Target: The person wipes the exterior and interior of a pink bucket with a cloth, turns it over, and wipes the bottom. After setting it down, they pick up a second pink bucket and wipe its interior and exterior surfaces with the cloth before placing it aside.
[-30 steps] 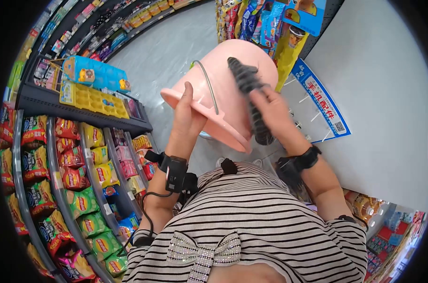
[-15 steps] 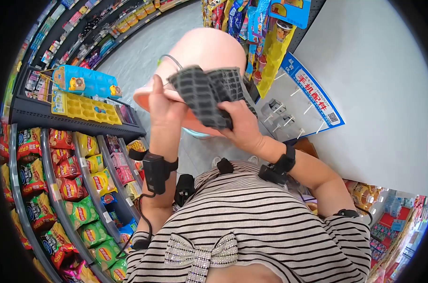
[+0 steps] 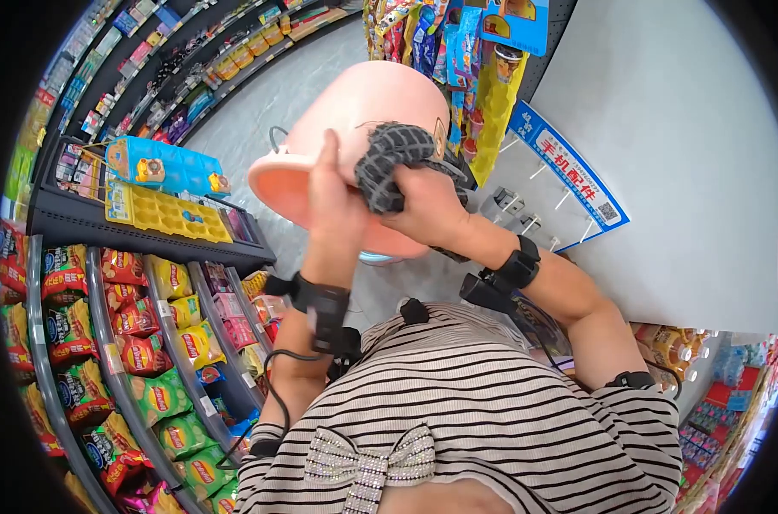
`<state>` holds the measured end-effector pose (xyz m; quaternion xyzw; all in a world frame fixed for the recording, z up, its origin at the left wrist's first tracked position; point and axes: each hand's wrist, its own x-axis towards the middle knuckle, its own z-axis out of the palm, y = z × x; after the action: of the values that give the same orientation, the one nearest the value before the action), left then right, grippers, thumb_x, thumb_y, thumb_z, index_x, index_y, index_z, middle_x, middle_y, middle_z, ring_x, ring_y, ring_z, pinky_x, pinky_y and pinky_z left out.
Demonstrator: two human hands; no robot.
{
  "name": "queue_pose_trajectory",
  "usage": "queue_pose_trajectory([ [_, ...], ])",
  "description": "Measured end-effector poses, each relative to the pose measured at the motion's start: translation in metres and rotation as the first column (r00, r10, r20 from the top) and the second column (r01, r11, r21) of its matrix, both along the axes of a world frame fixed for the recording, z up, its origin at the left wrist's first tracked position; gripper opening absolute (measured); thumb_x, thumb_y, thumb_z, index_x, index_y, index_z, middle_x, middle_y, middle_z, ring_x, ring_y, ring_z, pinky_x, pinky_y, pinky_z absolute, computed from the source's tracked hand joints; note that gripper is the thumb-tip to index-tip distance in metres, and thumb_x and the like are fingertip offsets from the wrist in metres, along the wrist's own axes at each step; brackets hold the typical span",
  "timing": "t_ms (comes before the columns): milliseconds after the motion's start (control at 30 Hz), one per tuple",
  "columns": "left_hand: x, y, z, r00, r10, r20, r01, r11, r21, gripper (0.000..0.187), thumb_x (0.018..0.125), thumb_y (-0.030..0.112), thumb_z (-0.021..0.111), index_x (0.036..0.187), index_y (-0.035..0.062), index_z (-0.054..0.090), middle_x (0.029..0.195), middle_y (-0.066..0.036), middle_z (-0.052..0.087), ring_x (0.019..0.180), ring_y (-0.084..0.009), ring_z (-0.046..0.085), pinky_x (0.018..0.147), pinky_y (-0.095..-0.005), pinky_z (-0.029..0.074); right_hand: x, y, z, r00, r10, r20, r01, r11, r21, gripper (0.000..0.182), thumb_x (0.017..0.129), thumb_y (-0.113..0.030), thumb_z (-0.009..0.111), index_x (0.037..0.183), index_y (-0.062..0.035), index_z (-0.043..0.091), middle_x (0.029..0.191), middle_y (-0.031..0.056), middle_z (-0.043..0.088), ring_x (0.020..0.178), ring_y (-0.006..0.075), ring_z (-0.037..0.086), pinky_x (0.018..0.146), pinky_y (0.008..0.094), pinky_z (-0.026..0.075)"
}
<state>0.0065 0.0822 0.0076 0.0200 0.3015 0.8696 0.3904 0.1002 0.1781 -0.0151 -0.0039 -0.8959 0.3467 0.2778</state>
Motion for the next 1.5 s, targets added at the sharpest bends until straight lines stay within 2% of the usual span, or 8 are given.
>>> queue_pose_trajectory([
  [167, -0.007, -0.007, 0.030, 0.963, 0.197, 0.184, -0.186, 0.980, -0.073, 0.053, 0.089, 0.034, 0.041, 0.122, -0.0064, 0.033, 0.129, -0.022, 0.034, 0.120, -0.0348, 0.033, 0.101, -0.0474, 0.026, 0.013, 0.001, 0.012, 0.979, -0.015, 0.203, 0.004, 0.999, 0.054, 0.047, 0.058, -0.023, 0.068, 0.094, -0.0012, 0.048, 0.084, 0.0217, 0.055, 0.077, 0.0379, 0.055, 0.065, 0.0428, 0.045],
  [300, -0.052, -0.034, 0.025, 0.967, 0.241, 0.077, -0.240, 0.971, -0.023, 0.054, 0.089, 0.034, 0.040, 0.123, -0.0063, 0.032, 0.127, -0.021, 0.037, 0.119, -0.0344, 0.034, 0.099, -0.0485, 0.027, 0.031, 0.012, -0.045, 0.999, -0.044, -0.010, 0.044, 0.998, -0.048, 0.052, 0.062, -0.023, 0.070, 0.105, -0.0020, 0.049, 0.093, 0.0208, 0.055, 0.087, 0.0373, 0.054, 0.072, 0.0385, 0.046],
  [400, -0.057, -0.036, 0.053, 0.979, 0.173, 0.104, -0.177, 0.984, 0.034, 0.053, 0.089, 0.032, 0.041, 0.123, -0.0069, 0.033, 0.127, -0.020, 0.038, 0.119, -0.0345, 0.035, 0.099, -0.0478, 0.027, 0.023, 0.014, -0.059, 0.997, 0.015, -0.073, -0.037, 0.949, -0.313, 0.047, 0.062, -0.022, 0.071, 0.100, -0.0016, 0.052, 0.093, 0.0204, 0.055, 0.086, 0.0366, 0.054, 0.072, 0.0367, 0.046],
  [600, 0.005, 0.018, 0.028, 0.977, 0.087, -0.195, -0.099, 0.994, -0.051, 0.051, 0.089, 0.032, 0.040, 0.121, -0.0078, 0.034, 0.116, -0.023, 0.047, 0.111, -0.0351, 0.044, 0.097, -0.0439, 0.033, -0.006, 0.006, 0.005, 0.998, -0.027, 0.050, 0.032, 0.995, -0.093, 0.033, 0.057, -0.017, 0.069, 0.080, -0.0009, 0.052, 0.075, 0.0200, 0.056, 0.072, 0.0368, 0.054, 0.061, 0.0399, 0.045],
  [1000, -0.078, -0.024, 0.046, 0.954, 0.135, 0.268, -0.123, 0.991, -0.059, 0.051, 0.090, 0.029, 0.039, 0.122, -0.0096, 0.030, 0.129, -0.022, 0.035, 0.121, -0.0334, 0.032, 0.102, -0.0447, 0.023, 0.018, 0.010, -0.042, 0.993, -0.109, 0.056, 0.116, 0.980, -0.161, 0.042, 0.059, -0.028, 0.071, 0.077, 0.0037, 0.049, 0.070, 0.0203, 0.056, 0.067, 0.0362, 0.056, 0.061, 0.0385, 0.046],
  [1167, -0.068, -0.007, 0.044, 0.997, 0.072, 0.038, -0.069, 0.994, -0.084, 0.047, 0.087, 0.031, 0.047, 0.115, -0.0068, 0.039, 0.118, -0.018, 0.047, 0.110, -0.0306, 0.044, 0.097, -0.0424, 0.031, 0.001, 0.023, -0.017, 0.984, -0.039, 0.175, 0.094, 0.942, -0.322, 0.036, 0.061, -0.023, 0.069, 0.078, 0.0025, 0.051, 0.067, 0.0172, 0.055, 0.057, 0.0273, 0.052, 0.059, 0.0368, 0.044],
  [1233, -0.040, 0.010, 0.028, 0.971, 0.097, -0.221, -0.141, 0.970, -0.196, 0.044, 0.087, 0.031, 0.047, 0.111, -0.0048, 0.043, 0.111, -0.017, 0.052, 0.104, -0.0295, 0.049, 0.094, -0.0421, 0.035, -0.011, 0.026, -0.001, 0.994, -0.009, 0.109, 0.038, 0.962, -0.271, 0.036, 0.059, -0.022, 0.068, 0.077, 0.0038, 0.051, 0.066, 0.0180, 0.055, 0.059, 0.0290, 0.053, 0.059, 0.0373, 0.044],
  [1500, -0.042, 0.018, 0.038, 0.981, 0.169, 0.099, -0.159, 0.982, -0.103, 0.051, 0.091, 0.036, 0.032, 0.120, -0.0054, 0.035, 0.124, -0.021, 0.041, 0.116, -0.0352, 0.038, 0.100, -0.0475, 0.028, -0.002, 0.017, 0.008, 0.988, -0.082, -0.129, 0.112, 0.964, 0.242, 0.040, 0.057, -0.022, 0.069, 0.082, -0.0036, 0.045, 0.080, 0.0125, 0.050, 0.080, 0.0303, 0.050, 0.063, 0.0404, 0.044],
])
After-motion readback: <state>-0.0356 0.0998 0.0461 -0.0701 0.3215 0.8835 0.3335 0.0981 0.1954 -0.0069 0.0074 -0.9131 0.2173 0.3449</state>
